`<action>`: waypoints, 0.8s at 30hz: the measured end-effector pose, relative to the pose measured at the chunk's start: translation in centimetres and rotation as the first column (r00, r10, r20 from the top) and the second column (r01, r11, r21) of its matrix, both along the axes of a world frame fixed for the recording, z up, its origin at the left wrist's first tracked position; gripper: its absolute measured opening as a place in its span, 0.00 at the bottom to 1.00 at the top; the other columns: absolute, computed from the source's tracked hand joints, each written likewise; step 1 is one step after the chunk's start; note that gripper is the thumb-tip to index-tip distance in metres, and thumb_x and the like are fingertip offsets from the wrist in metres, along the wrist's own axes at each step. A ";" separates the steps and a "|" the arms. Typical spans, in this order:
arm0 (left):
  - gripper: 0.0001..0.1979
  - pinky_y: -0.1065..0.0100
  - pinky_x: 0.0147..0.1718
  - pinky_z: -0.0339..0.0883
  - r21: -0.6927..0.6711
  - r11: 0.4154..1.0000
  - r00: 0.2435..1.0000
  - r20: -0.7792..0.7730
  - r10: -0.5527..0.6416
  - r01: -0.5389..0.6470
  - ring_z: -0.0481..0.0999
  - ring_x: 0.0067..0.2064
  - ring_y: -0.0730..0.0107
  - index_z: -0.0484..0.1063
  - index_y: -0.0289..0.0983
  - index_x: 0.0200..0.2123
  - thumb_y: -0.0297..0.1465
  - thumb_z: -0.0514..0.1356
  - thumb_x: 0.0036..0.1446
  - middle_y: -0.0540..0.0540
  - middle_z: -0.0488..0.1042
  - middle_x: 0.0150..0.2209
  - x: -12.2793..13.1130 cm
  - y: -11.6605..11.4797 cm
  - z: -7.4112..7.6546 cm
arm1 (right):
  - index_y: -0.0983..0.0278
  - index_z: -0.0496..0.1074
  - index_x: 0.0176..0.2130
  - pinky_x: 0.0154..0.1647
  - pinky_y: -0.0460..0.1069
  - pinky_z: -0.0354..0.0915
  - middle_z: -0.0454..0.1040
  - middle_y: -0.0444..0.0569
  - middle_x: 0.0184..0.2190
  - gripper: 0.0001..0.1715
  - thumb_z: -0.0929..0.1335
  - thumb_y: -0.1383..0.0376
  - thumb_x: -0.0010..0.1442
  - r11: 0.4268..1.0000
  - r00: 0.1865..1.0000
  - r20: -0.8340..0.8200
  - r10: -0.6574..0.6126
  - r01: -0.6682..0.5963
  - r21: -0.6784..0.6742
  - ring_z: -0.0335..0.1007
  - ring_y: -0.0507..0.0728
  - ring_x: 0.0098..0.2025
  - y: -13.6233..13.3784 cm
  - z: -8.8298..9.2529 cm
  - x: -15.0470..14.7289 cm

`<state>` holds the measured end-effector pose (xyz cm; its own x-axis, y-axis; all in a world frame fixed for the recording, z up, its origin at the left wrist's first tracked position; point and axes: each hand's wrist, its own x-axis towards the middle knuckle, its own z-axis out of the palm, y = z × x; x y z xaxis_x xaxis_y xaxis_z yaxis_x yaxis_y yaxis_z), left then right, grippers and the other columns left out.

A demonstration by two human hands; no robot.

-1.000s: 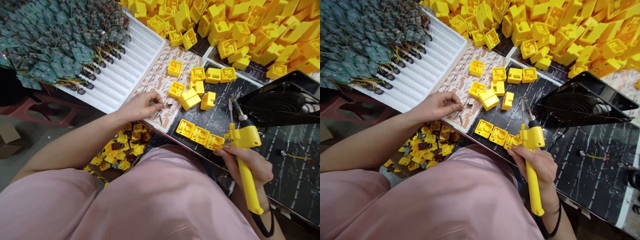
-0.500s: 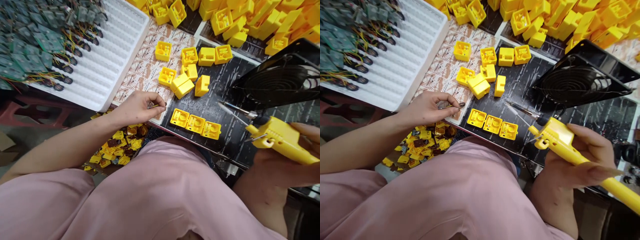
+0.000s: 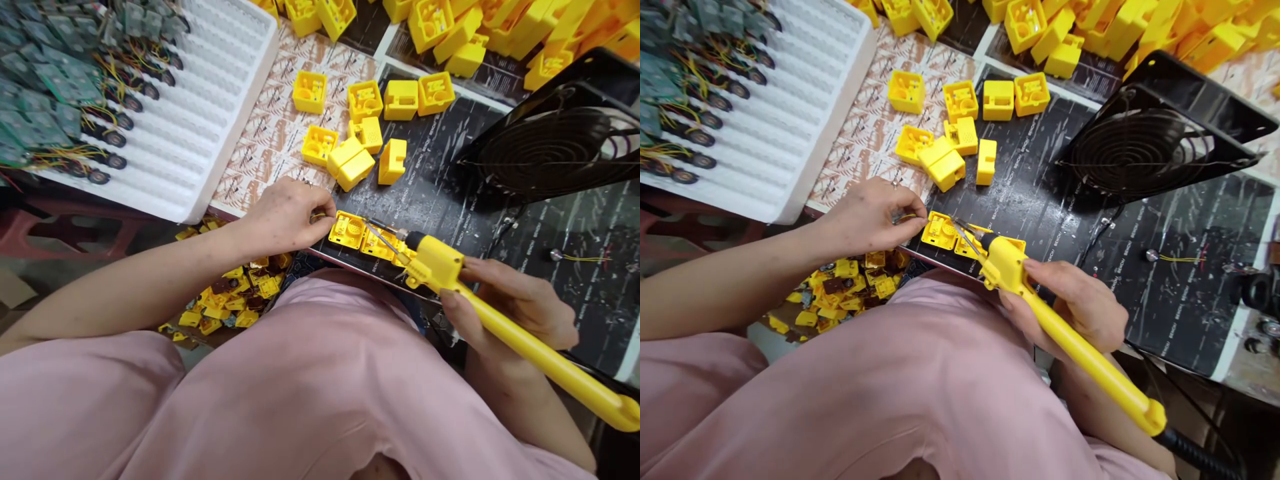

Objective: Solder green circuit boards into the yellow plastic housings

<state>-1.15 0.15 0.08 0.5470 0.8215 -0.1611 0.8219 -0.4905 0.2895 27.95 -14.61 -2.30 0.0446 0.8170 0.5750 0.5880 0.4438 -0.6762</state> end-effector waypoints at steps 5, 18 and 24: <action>0.16 0.66 0.42 0.71 -0.001 1.000 0.997 -0.077 0.000 0.000 0.86 0.42 0.58 0.87 0.39 0.41 0.34 0.58 0.61 0.46 0.86 0.35 0.8 0.2 0.4 | 0.57 0.81 0.51 0.31 0.48 0.82 0.85 0.42 0.35 0.20 0.81 0.71 0.62 0.979 0.974 0.132 0.183 -0.193 0.067 0.85 0.56 0.33 1.5 1.5 -1.8; 0.09 0.66 0.39 0.70 0.017 0.996 0.993 0.072 -0.089 0.088 0.83 0.36 0.60 0.82 0.41 0.30 0.35 0.61 0.55 0.50 0.75 0.24 0.2 1.5 0.0 | 0.54 0.80 0.46 0.21 0.48 0.75 0.84 0.42 0.32 0.10 0.80 0.65 0.67 0.980 0.962 0.214 0.171 -0.189 0.068 0.83 0.56 0.28 2.3 2.5 -1.2; 0.07 0.63 0.45 0.72 -0.055 0.996 0.996 0.063 -0.062 0.065 0.84 0.39 0.57 0.81 0.41 0.30 0.34 0.62 0.54 0.50 0.76 0.26 0.5 1.7 0.4 | 0.50 0.82 0.56 0.20 0.52 0.73 0.85 0.39 0.33 0.24 0.80 0.71 0.64 0.988 0.984 0.127 0.125 -0.135 0.073 0.83 0.58 0.32 1.4 2.0 -0.7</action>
